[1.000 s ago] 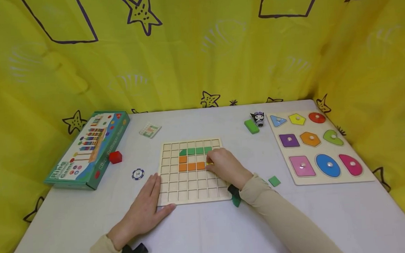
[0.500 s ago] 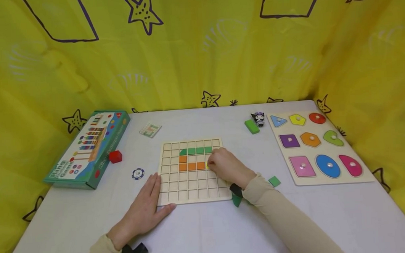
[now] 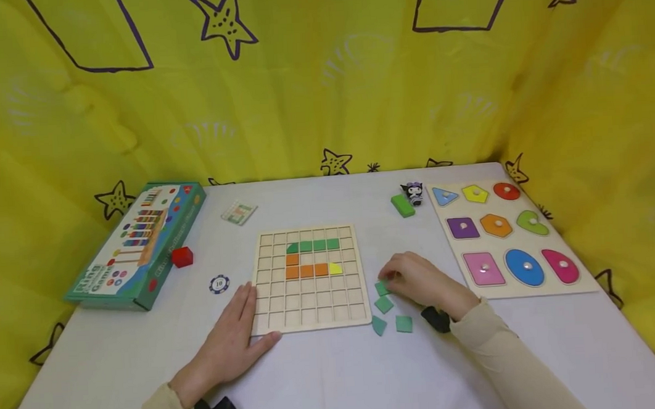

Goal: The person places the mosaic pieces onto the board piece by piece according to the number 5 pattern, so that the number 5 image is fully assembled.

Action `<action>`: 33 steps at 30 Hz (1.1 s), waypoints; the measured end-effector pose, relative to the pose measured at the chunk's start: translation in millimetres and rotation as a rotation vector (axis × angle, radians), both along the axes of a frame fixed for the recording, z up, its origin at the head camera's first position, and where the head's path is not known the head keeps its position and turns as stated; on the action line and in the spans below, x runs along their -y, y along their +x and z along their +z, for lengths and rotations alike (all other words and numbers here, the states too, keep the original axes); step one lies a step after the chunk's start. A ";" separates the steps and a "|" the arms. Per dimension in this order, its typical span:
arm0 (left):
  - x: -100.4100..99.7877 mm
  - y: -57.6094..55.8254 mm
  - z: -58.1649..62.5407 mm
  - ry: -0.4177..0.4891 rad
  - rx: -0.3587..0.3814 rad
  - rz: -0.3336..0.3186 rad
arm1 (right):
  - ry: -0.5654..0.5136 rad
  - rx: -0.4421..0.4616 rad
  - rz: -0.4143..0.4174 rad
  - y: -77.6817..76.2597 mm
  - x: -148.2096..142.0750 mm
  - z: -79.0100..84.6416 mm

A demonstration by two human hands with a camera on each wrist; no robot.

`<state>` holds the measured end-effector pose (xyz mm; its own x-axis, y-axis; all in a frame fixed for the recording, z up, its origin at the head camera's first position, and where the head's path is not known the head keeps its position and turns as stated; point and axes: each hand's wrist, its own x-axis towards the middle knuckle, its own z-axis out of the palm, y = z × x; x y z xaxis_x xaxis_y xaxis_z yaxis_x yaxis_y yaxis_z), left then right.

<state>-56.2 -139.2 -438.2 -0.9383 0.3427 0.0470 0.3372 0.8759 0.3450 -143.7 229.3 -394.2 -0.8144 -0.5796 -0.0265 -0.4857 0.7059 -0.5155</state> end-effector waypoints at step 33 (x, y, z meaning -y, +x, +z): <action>1.0 -0.2 -1.0 -0.017 -0.015 -0.007 | -0.022 -0.110 0.010 -7.0 79.8 -6.7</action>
